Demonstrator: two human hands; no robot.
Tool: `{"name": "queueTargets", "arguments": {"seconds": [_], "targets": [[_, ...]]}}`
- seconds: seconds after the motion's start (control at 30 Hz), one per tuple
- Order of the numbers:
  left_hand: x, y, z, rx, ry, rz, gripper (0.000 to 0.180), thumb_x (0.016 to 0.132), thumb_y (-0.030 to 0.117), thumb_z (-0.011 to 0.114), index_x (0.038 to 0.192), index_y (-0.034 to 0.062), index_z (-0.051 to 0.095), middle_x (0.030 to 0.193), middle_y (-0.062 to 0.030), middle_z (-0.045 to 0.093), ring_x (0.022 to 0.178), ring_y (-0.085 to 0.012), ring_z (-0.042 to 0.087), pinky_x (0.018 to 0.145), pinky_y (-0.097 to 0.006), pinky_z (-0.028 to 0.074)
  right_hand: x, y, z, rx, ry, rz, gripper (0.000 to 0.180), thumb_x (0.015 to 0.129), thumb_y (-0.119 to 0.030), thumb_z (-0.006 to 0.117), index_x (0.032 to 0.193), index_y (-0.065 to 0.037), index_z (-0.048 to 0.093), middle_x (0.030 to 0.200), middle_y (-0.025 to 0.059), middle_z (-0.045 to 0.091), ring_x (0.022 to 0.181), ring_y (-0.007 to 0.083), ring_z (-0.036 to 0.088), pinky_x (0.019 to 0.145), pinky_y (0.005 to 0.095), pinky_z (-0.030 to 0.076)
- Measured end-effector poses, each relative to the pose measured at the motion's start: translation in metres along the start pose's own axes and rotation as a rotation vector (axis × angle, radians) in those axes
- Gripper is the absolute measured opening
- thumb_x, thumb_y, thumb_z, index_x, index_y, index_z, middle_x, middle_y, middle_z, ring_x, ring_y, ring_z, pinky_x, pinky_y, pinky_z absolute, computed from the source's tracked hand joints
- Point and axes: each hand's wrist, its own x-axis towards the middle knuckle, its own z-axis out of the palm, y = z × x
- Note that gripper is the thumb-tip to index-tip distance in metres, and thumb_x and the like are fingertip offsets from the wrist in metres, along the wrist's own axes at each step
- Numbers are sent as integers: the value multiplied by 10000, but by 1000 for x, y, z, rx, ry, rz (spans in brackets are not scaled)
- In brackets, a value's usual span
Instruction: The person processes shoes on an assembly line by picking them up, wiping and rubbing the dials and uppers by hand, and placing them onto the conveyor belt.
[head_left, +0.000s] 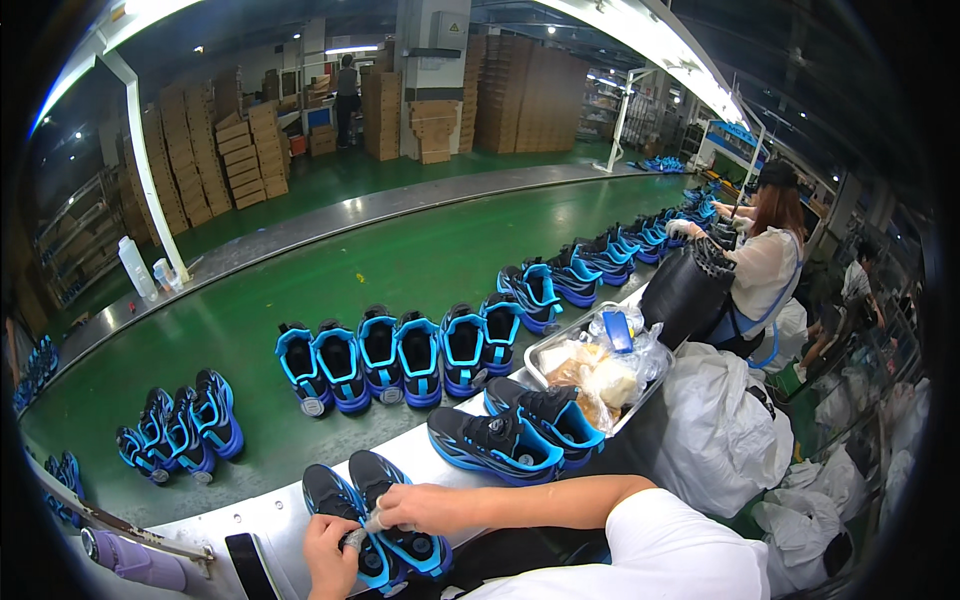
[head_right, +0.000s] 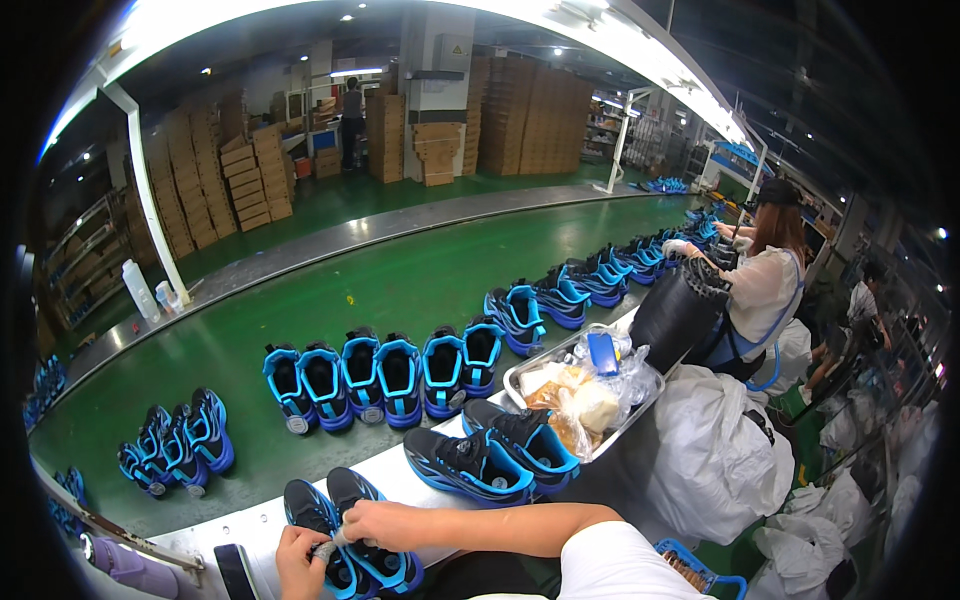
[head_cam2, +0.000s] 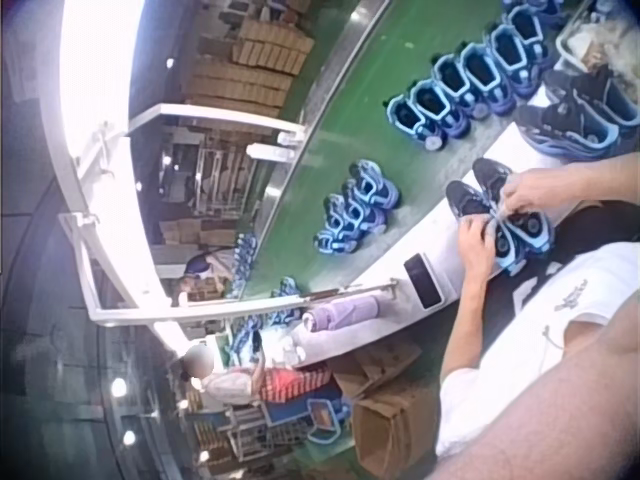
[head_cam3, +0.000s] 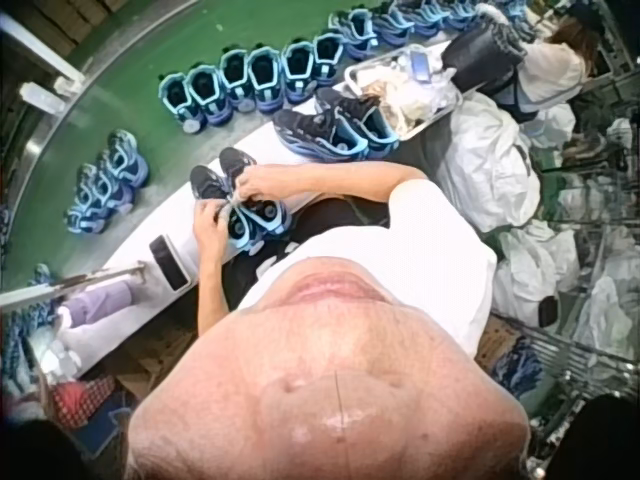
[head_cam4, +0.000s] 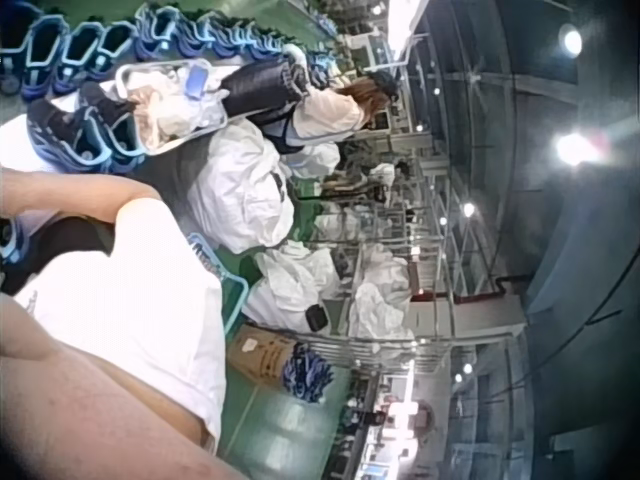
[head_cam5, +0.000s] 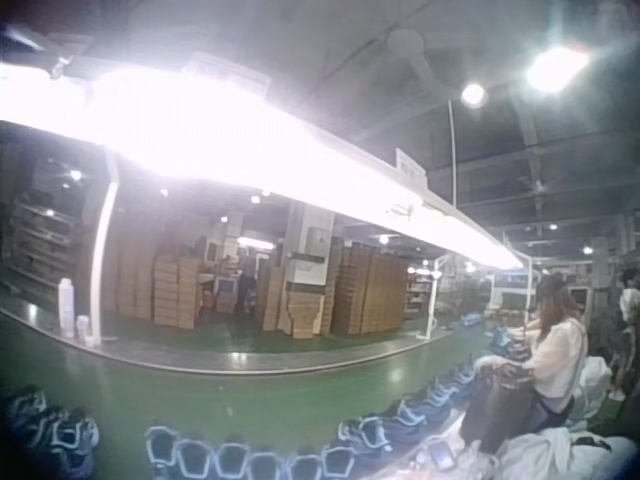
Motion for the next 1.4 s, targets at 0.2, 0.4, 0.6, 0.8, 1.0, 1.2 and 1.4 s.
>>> {"name": "queueTargets", "arguments": {"seconds": [0.2,0.4,0.6,0.8,1.0,1.2,1.4], "targets": [[-3,9,0,-126,40,-132,206,777,117,715,955,34,652,873,-91,561,732,-203,549,674,-312,461,-5,-5,3,-145,14,74,242,782,-71,633,1023,-92,637,897,77,539,908,282,524,763,390,459],[4,4,-2,-235,-80,-134,255,774,119,722,1008,49,650,784,-53,538,683,-152,493,635,-282,432,-6,0,-5,-60,-68,60,507,791,-41,613,1279,-152,534,925,102,534,891,304,524,768,398,448],[4,1,3,-89,-30,-219,308,781,88,711,1072,33,626,840,-26,573,699,-115,482,647,-247,432,-18,6,-13,346,-95,35,454,781,-51,655,1224,-95,573,932,119,528,923,313,529,812,396,446],[9,6,1,-333,-107,-296,328,767,115,745,1061,36,623,825,-23,563,714,-122,495,661,-253,443,-23,15,6,67,62,81,325,761,-88,688,1080,-87,628,906,100,531,899,316,531,800,406,439],[3,5,13,-134,-20,-166,261,806,94,701,1055,50,634,869,-37,552,740,-128,501,666,-261,439,-22,10,-3,121,-78,23,429,776,-129,676,1194,-127,575,908,92,525,908,297,519,769,397,433],[2,-6,17,-299,-50,-108,253,808,81,692,1054,51,642,864,-38,551,723,-135,490,654,-259,421,-18,0,-15,-11,-53,193,529,773,-84,666,1282,-153,539,958,112,531,936,304,517,818,396,437],[10,6,8,-254,-131,-84,324,807,77,691,1113,15,607,879,-58,571,726,-123,477,671,-251,422,-24,10,-14,50,-77,118,480,797,-92,649,1264,-152,558,916,108,518,890,296,523,778,390,440]]}}
